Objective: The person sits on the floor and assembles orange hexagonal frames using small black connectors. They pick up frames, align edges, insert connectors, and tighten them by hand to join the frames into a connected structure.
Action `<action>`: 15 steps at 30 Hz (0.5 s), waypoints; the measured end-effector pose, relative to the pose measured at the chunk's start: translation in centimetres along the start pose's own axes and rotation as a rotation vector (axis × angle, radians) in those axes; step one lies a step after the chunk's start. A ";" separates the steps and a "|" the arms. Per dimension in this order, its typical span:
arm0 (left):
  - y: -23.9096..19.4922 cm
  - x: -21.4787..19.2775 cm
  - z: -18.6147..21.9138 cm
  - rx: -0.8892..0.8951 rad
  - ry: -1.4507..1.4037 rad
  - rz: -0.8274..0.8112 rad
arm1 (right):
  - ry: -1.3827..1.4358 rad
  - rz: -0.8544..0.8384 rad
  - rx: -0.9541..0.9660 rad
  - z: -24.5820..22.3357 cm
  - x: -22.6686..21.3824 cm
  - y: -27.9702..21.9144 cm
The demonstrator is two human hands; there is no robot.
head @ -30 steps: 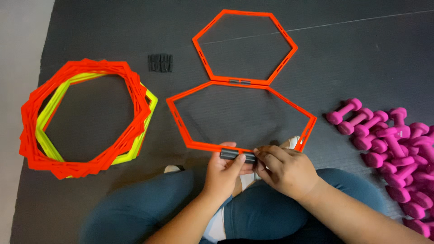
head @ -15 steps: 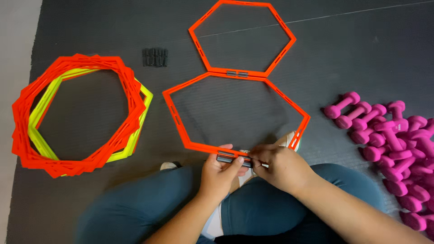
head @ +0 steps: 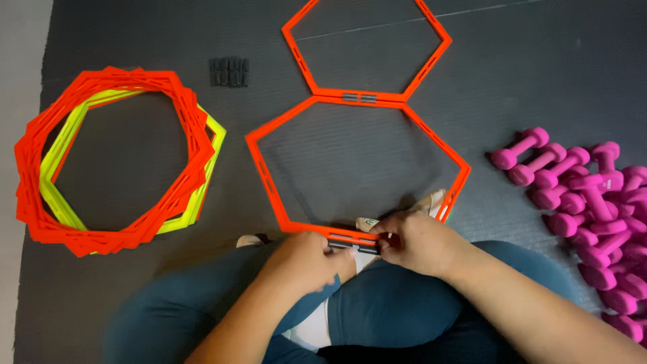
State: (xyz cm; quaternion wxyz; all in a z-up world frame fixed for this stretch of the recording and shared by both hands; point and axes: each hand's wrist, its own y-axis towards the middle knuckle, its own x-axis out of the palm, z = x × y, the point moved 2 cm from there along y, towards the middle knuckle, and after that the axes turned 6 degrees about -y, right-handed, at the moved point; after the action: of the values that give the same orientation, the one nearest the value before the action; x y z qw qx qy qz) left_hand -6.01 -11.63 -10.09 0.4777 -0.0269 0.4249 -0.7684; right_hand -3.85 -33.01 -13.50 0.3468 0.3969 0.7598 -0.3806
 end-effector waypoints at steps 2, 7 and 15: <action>-0.3 -1.2 1.1 0.033 0.292 0.086 | 0.037 -0.017 0.008 -0.4 -0.5 -0.3; -1.1 -2.8 2.6 0.137 0.544 0.107 | 0.113 -0.015 0.041 -0.8 -1.2 0.5; 2.0 2.3 -1.7 -0.252 -0.466 -0.292 | 0.281 -0.037 0.100 1.6 -0.5 2.1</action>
State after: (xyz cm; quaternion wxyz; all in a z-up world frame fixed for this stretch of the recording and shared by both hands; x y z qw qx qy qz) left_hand -6.64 -12.67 -13.38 0.4399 -0.3223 0.3874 -0.7434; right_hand -1.45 -33.69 -14.42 0.2097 0.4489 0.7882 -0.3651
